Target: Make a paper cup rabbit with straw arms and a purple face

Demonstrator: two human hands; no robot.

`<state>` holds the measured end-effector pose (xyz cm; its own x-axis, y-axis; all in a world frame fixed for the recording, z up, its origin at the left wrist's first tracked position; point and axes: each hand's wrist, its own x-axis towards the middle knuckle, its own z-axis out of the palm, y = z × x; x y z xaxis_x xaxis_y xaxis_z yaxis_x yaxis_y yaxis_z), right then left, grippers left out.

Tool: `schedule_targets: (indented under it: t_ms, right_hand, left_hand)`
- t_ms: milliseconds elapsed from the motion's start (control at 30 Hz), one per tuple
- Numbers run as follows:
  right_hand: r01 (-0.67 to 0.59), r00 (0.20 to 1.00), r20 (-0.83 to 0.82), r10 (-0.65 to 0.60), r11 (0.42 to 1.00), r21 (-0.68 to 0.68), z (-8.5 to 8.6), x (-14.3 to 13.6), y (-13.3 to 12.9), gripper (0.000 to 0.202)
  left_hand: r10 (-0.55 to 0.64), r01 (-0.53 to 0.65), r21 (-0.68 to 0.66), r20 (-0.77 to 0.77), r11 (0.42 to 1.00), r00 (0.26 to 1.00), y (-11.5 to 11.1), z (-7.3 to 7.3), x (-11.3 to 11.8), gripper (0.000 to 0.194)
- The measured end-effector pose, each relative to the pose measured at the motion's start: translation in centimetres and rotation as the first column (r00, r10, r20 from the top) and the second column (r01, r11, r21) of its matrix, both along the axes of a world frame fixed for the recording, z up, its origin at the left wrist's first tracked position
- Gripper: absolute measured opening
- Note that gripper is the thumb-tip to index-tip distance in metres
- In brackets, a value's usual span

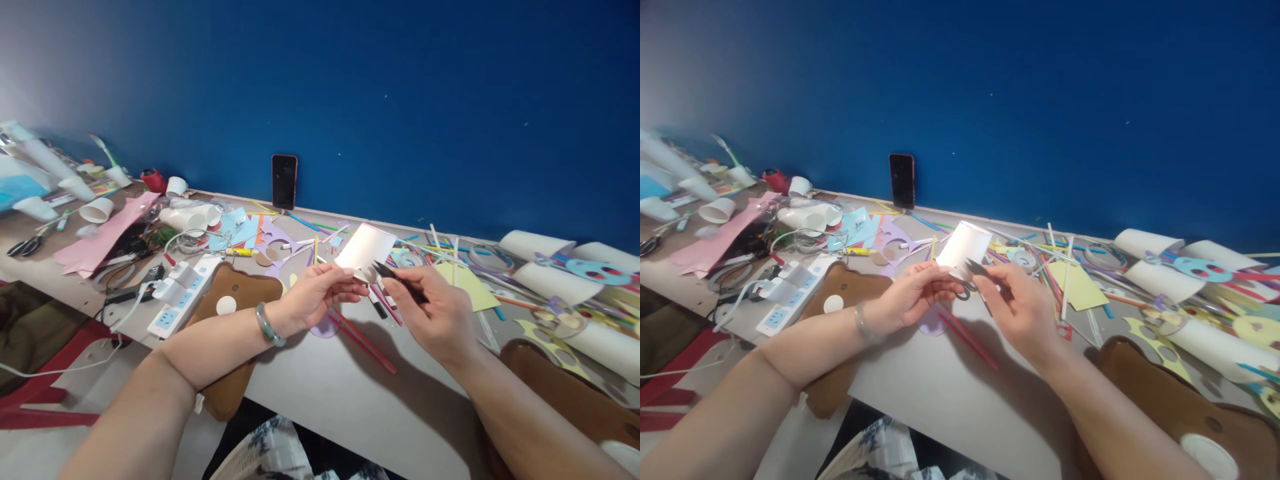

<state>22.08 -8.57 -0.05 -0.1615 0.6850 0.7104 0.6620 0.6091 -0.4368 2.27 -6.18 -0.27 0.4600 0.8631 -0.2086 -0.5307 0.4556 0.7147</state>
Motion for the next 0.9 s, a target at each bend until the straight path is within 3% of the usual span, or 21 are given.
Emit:
schedule_targets:
  t_ms: [167, 300, 533, 900]
  right_hand:
    - [0.038, 0.957, 0.268, -0.11, 0.965, 0.259, -0.7, 0.9, 0.6, 0.018]
    - [0.034, 0.912, 0.373, -0.172, 0.936, 0.35, -0.8, 0.9, 0.7, 0.019]
    - [-0.016, 0.881, 0.451, -0.145, 0.942, 0.336, 0.2, 0.8, 0.5, 0.012]
    - [-0.036, 0.864, 0.488, -0.126, 0.951, 0.308, 0.5, 0.9, 0.5, 0.011]
  left_hand:
    - [0.026, -0.026, 0.025, -0.031, 0.999, 0.999, 0.2, -0.2, -0.1, 0.03]
    - [0.038, -0.035, 0.077, -0.049, 0.996, 0.998, 0.2, -0.5, 0.0, 0.034]
    - [0.037, -0.027, 0.104, -0.088, 0.994, 0.995, 0.2, -0.6, -0.1, 0.037]
    - [-0.008, 0.021, 0.086, -0.139, 0.996, 0.99, 0.3, -0.3, -0.3, 0.035]
